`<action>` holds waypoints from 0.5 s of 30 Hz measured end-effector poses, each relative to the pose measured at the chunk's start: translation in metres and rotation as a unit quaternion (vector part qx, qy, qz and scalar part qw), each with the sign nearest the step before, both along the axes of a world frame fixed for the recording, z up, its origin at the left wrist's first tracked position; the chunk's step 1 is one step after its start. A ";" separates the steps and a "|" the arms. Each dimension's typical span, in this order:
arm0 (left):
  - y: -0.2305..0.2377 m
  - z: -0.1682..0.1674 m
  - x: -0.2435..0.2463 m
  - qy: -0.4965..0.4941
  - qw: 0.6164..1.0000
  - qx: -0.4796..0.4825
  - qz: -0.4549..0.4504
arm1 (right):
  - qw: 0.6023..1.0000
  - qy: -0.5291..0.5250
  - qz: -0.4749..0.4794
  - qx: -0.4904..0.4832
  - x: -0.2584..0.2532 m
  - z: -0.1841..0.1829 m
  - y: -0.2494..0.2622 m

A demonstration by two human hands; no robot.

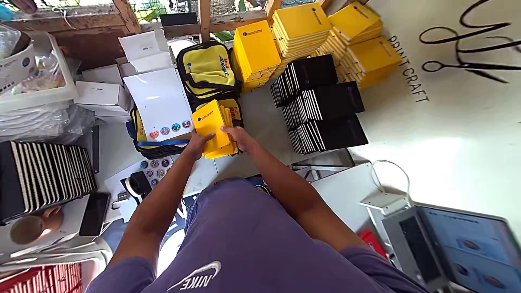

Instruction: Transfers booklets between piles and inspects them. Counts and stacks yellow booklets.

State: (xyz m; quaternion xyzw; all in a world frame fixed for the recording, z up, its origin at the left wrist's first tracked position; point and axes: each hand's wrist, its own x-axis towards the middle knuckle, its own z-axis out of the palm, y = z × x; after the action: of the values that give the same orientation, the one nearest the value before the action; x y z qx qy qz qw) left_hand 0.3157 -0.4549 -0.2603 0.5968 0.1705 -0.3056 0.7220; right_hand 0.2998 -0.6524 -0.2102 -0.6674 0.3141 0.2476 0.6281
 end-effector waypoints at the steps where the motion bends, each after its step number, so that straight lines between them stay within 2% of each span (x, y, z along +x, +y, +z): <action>1: -0.002 0.000 -0.004 -0.012 1.000 -0.007 0.000 | 1.000 0.006 0.023 0.009 0.002 -0.001 0.000; 5: -0.003 0.009 -0.017 -0.078 0.997 -0.019 -0.003 | 0.997 -0.020 0.060 0.036 0.001 -0.001 -0.010; 8: 0.005 0.034 -0.011 -0.154 0.987 -0.043 0.007 | 0.986 -0.114 0.078 0.092 -0.004 0.003 -0.031; 11: 0.013 0.063 0.014 -0.215 0.973 -0.086 -0.016 | 0.969 -0.206 0.087 0.101 -0.004 0.016 -0.035; 15: 0.014 0.069 0.052 -0.300 0.942 -0.145 -0.046 | 0.954 -0.276 0.117 -0.022 0.021 0.022 -0.031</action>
State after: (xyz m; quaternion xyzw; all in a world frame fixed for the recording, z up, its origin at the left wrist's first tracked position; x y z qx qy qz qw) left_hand 0.3680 -0.4410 -0.1917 0.5566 -0.1281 -0.1662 0.8038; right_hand 0.3209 -0.6838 -0.1878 -0.7556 0.0538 0.1189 0.6419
